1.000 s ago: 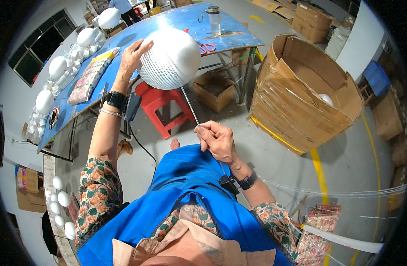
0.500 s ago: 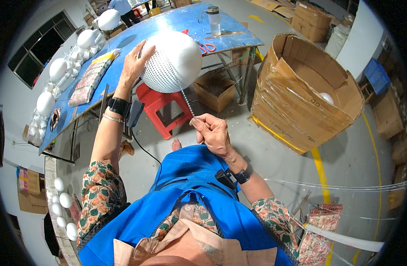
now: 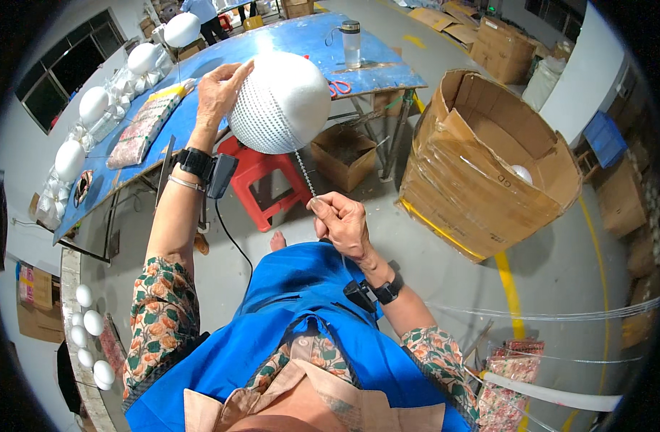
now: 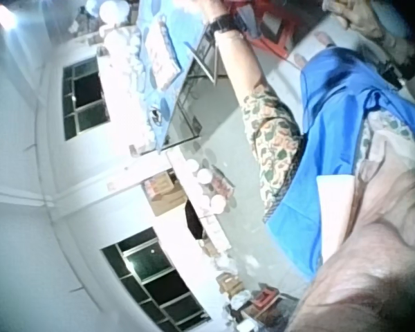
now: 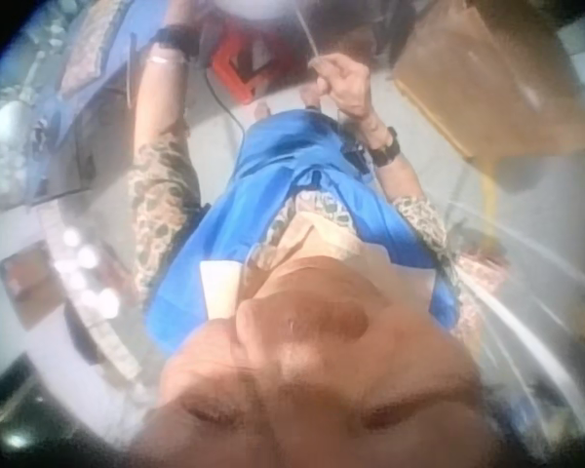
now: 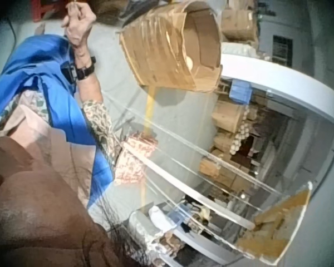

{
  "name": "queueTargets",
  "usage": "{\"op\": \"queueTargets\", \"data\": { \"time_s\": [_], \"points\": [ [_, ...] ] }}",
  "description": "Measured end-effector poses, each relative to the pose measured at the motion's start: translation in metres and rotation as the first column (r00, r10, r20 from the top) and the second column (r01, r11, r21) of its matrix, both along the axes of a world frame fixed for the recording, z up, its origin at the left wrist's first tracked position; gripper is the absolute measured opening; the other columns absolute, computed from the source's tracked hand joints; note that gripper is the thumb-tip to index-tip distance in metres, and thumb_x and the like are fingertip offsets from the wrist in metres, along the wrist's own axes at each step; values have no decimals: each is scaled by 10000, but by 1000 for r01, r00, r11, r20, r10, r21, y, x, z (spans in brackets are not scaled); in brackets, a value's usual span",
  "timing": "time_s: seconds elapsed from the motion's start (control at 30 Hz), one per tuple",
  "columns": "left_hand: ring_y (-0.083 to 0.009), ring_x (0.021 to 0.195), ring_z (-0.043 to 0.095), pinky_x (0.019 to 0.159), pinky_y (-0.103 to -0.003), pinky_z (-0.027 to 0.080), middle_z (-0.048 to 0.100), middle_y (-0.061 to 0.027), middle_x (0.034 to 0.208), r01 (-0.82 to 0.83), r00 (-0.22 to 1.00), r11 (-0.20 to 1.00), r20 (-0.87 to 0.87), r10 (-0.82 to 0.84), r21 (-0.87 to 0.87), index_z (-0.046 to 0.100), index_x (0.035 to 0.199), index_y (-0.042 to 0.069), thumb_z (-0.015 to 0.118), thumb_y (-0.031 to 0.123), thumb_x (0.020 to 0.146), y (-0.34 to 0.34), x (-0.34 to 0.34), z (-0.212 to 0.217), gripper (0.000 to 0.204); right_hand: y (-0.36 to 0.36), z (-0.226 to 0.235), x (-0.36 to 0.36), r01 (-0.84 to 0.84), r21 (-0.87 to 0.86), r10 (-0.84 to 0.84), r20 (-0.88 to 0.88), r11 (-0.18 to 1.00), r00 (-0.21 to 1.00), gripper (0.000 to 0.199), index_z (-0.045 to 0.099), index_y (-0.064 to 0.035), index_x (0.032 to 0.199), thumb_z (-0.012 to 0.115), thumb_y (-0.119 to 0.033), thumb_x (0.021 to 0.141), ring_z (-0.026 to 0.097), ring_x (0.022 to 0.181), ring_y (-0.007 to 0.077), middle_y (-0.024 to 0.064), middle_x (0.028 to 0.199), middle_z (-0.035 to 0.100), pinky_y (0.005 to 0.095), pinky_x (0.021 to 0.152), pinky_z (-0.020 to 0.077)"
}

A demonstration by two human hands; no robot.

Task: Assembling or finishing a white perforated plastic dome by threading a beaded chain through it.

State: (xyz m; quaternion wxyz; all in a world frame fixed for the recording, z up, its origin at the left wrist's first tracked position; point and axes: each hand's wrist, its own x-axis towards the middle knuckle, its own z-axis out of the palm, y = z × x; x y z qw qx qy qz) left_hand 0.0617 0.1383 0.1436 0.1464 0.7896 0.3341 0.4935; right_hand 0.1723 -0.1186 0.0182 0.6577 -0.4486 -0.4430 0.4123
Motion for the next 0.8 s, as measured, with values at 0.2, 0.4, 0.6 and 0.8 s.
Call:
{"op": "queueTargets", "data": {
  "time_s": [0.2,0.4,0.6,0.8],
  "points": [
    [-342,918,553,756,-366,456,548,-243,1032,39,984,967,-181,7,251,544,1100,56,537,487,773,21,-6,-25,541,-14,-4,-2,-29,-8,29,-32,1000,999,194,548,36,819,504,-146,871,433,478,51,9,501,496,187,471,364],
    [-332,1011,503,811,-372,431,509,-253,1081,167,885,818,-450,122,550,511,1117,32,553,489,761,27,-5,-15,580,-22,-3,-4,-28,-35,28,-7,999,1000,196,555,38,832,505,-148,871,439,490,39,8,538,509,176,464,356],
    [-250,776,599,659,-322,468,618,-154,861,-22,996,992,-78,32,124,626,884,4,614,446,730,5,0,0,469,-21,10,-14,-70,-19,71,49,997,996,184,576,15,840,517,-157,866,442,477,37,-3,532,504,177,445,355],
    [-255,821,595,704,-328,458,615,-179,925,38,981,965,-174,-85,-260,617,966,9,602,493,703,-6,-2,7,552,-12,3,-3,-15,22,14,68,1000,998,204,583,-15,865,504,-203,874,393,413,14,-12,505,503,165,381,273]
  ]
}}
